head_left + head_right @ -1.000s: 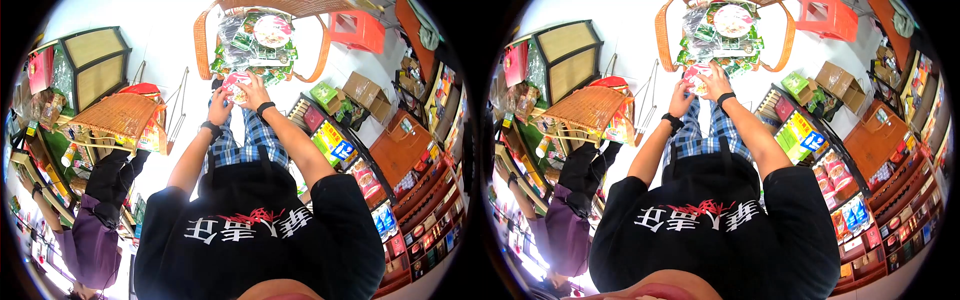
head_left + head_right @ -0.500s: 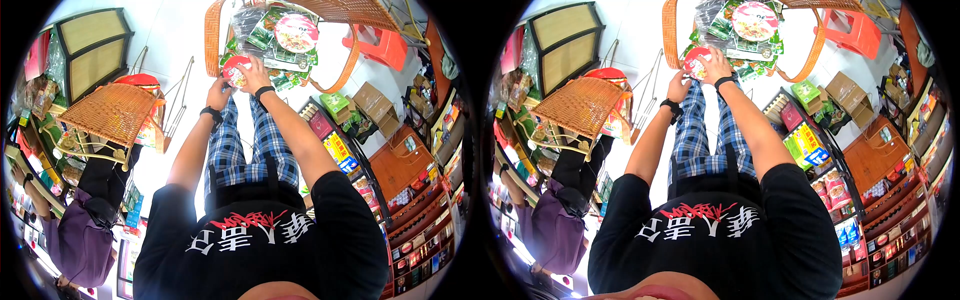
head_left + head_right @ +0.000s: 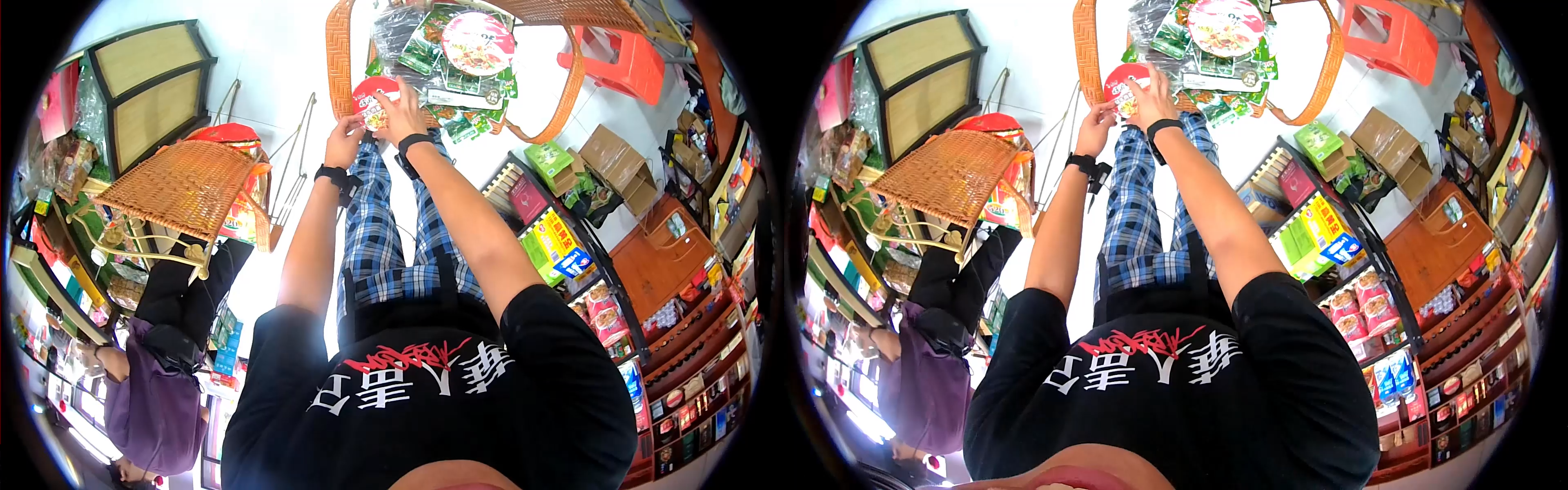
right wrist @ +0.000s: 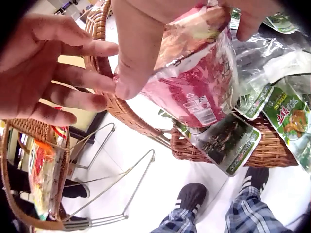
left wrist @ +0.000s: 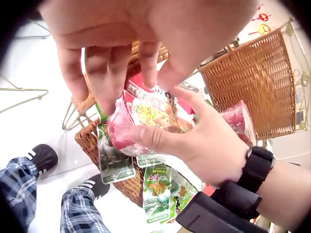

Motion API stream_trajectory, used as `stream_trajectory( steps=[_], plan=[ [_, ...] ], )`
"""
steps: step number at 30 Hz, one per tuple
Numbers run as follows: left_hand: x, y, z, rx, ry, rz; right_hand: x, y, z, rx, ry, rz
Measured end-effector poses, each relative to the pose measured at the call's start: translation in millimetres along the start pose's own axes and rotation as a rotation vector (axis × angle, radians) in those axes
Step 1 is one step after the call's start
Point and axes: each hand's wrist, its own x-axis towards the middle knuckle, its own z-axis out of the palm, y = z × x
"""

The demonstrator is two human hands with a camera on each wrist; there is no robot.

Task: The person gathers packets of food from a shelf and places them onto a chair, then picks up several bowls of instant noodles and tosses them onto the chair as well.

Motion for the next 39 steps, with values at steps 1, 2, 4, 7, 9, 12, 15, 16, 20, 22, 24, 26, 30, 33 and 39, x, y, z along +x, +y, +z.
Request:
stream_trajectory(
  steps=[1,2,4,7,9,12,15,16,20,22,24,26,30,33,39],
  plan=[
    [0.5,-1.8,1.8,0.036,0.034,0.087,0.7,-1.2,0.0,-0.018,0.002,0.004],
    [-1.0,-4.3,2.2,0.034,0.029,0.049,2.1,-2.2,-0.3,-0.036,0.005,0.008],
    [-1.0,-6.6,0.0,0.072,0.027,0.083,4.0,2.4,-5.3,-0.047,0.034,-0.021],
    [-3.2,-10.3,-6.3,0.109,0.055,0.053,2.9,15.8,-15.0,-0.030,0.117,-0.089],
    [-8.5,-11.7,-10.7,0.091,0.115,0.032,-0.1,26.5,-25.0,0.007,0.215,-0.086],
    [-4.8,-31.9,-26.6,0.082,0.001,0.064,-18.3,43.6,-57.2,0.064,0.322,-0.076],
    [-26.8,-19.8,-35.7,0.150,-0.024,0.046,-56.6,72.6,-87.7,0.193,0.255,0.036],
    [-32.1,-14.3,-38.5,0.178,-0.053,0.067,-74.8,86.9,-92.2,0.191,0.215,0.090],
    [-47.0,-20.2,-54.1,0.512,-0.165,0.171,-171.3,119.1,-114.2,0.216,0.021,0.448],
    [-61.5,-7.4,-62.9,0.635,-0.231,0.285,-222.3,123.0,-118.5,0.108,-0.075,0.593],
    [-40.1,-37.6,-74.9,0.564,-0.260,0.140,-277.9,100.5,-125.5,-0.001,0.009,0.602],
    [-51.7,-32.5,-74.3,0.273,-0.323,0.102,-326.4,57.4,-129.1,0.213,0.187,0.677],
    [-31.3,-45.3,-94.9,0.499,-0.528,-0.065,-390.4,21.5,-78.5,0.458,0.344,0.805],
    [-21.8,-21.1,-91.7,1.179,-0.891,0.018,-427.9,0.8,-37.5,0.540,0.499,0.988],
    [-46.8,55.8,7.1,1.047,-0.724,-0.137,-517.5,-0.1,87.3,0.524,0.428,1.245]
  ],
)
